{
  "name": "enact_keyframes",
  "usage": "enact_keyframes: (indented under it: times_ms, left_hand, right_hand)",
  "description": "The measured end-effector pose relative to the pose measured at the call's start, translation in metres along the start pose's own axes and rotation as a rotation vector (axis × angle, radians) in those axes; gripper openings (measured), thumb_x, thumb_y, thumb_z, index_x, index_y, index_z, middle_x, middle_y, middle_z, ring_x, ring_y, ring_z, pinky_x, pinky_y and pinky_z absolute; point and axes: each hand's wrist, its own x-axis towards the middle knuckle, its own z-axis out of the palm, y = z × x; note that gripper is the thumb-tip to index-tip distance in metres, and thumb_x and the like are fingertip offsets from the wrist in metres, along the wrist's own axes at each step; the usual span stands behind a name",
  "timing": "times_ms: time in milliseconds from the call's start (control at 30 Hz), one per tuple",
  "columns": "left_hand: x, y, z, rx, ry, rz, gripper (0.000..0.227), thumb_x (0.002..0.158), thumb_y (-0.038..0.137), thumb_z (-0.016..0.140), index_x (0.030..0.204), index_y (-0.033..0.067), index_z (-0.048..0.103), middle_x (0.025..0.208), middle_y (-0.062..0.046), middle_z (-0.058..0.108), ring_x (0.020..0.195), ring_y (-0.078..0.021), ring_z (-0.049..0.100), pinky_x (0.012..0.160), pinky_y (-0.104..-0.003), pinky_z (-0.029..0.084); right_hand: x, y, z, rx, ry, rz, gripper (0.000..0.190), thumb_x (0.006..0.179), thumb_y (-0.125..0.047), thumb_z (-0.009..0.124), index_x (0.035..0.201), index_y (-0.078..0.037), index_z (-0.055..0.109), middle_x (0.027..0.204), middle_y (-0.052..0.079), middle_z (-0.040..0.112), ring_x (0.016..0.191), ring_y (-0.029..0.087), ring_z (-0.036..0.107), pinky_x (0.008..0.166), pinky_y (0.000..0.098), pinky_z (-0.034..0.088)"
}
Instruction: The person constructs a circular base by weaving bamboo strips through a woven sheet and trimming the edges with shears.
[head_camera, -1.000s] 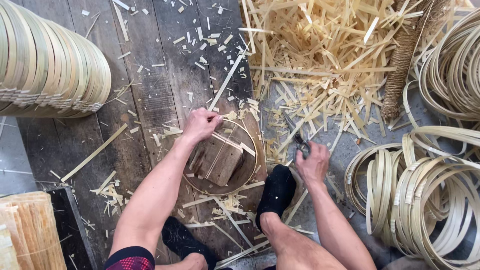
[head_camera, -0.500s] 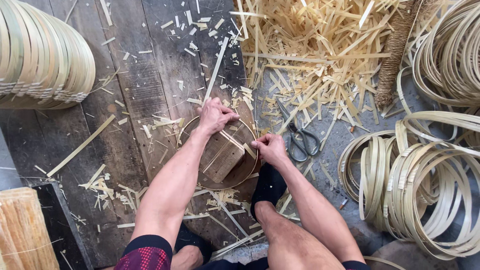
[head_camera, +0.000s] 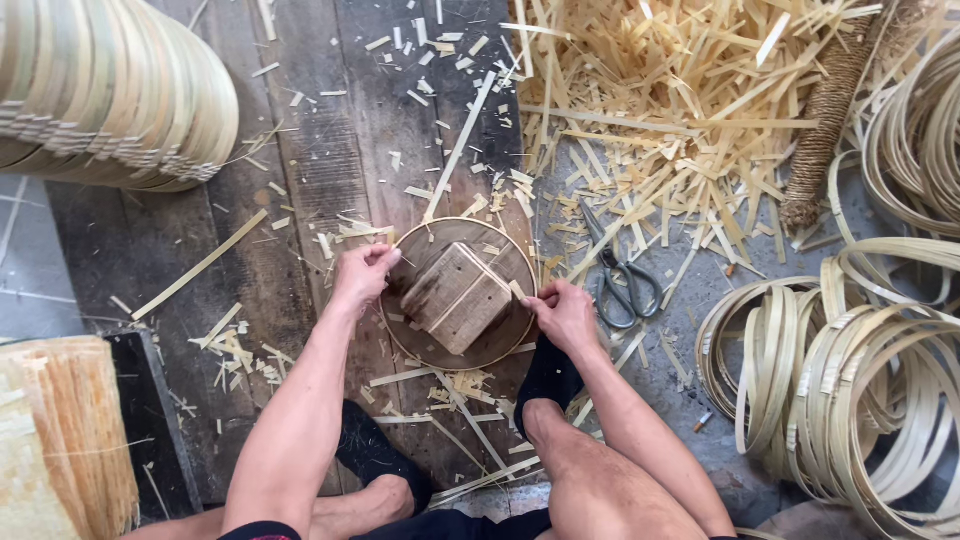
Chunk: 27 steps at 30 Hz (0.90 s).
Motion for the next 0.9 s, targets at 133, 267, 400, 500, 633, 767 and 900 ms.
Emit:
enact_keyframes:
  times_ms: [133,267,400,500,633,767,900]
  left_hand:
    - [0.011,-0.013,-0.007,-0.217,-0.135,-0.080,0.035,0.083,0.027,0.086,0.112,0.0082,0.078,0.105,-0.012,0.080,0.089,-0.0146,0.070,0.079,-0.031,0.055]
    - [0.007,0.008,-0.003,-0.081,-0.018,-0.100,0.031,0.081,0.028,0.087,0.106,0.0098,0.082,0.102,-0.010,0.080,0.086,-0.0157,0.073,0.083,-0.030,0.055]
    - [-0.007,0.021,-0.004,0.074,0.072,-0.074,0.032,0.080,0.033,0.086,0.104,0.0116,0.083,0.098,-0.011,0.080,0.083,-0.0169,0.072,0.079,-0.030,0.054]
    - [-0.008,0.020,-0.006,-0.145,0.022,-0.040,0.036,0.082,0.033,0.084,0.107,0.0071,0.081,0.095,-0.010,0.079,0.075,-0.0172,0.067,0.068,-0.032,0.052]
    - [-0.040,-0.010,-0.013,-0.813,-0.266,-0.368,0.039,0.096,0.038,0.066,0.110,0.0016,0.070,0.087,-0.008,0.070,0.067,-0.0180,0.066,0.059,-0.036,0.058]
    - [-0.097,-0.054,0.008,-0.872,-0.403,-0.491,0.021,0.095,0.017,0.069,0.111,0.0054,0.065,0.097,-0.005,0.072,0.080,-0.0147,0.072,0.071,-0.035,0.065]
    - [-0.099,-0.071,0.035,-0.805,-0.271,-0.394,0.025,0.093,0.021,0.071,0.110,0.0025,0.068,0.094,-0.007,0.074,0.076,-0.0182,0.072,0.063,-0.036,0.061]
  right_hand:
    - [-0.001,0.005,0.002,0.048,0.005,0.047,0.034,0.076,-0.032,0.088,0.090,-0.003,0.077,0.075,0.012,0.077,0.069,0.021,0.074,0.068,0.0362,0.058]
    - [0.000,0.010,0.008,0.068,0.020,0.011,0.031,0.078,-0.030,0.087,0.091,-0.003,0.077,0.075,0.011,0.076,0.068,0.019,0.073,0.065,0.0352,0.058]
    - [0.002,0.014,0.017,0.087,0.015,0.036,0.032,0.082,-0.028,0.085,0.091,0.000,0.075,0.075,0.011,0.075,0.068,0.019,0.071,0.063,0.0339,0.057]
    - [0.007,0.012,0.011,0.424,-0.094,0.122,0.027,0.087,-0.022,0.083,0.096,0.001,0.072,0.083,0.011,0.074,0.074,0.019,0.068,0.063,0.0334,0.057]
    - [-0.004,0.012,-0.015,1.014,-0.390,0.233,0.021,0.088,-0.010,0.074,0.106,0.001,0.071,0.097,0.008,0.075,0.084,0.017,0.073,0.071,0.0320,0.063]
    - [-0.009,0.018,0.005,0.727,-0.393,0.283,0.022,0.093,-0.009,0.071,0.105,0.009,0.072,0.093,0.014,0.075,0.082,0.023,0.075,0.071,0.0350,0.066]
    - [0.000,0.034,0.031,0.660,-0.281,0.306,0.021,0.092,-0.008,0.071,0.104,0.010,0.071,0.095,0.017,0.074,0.078,0.025,0.075,0.063,0.0356,0.065]
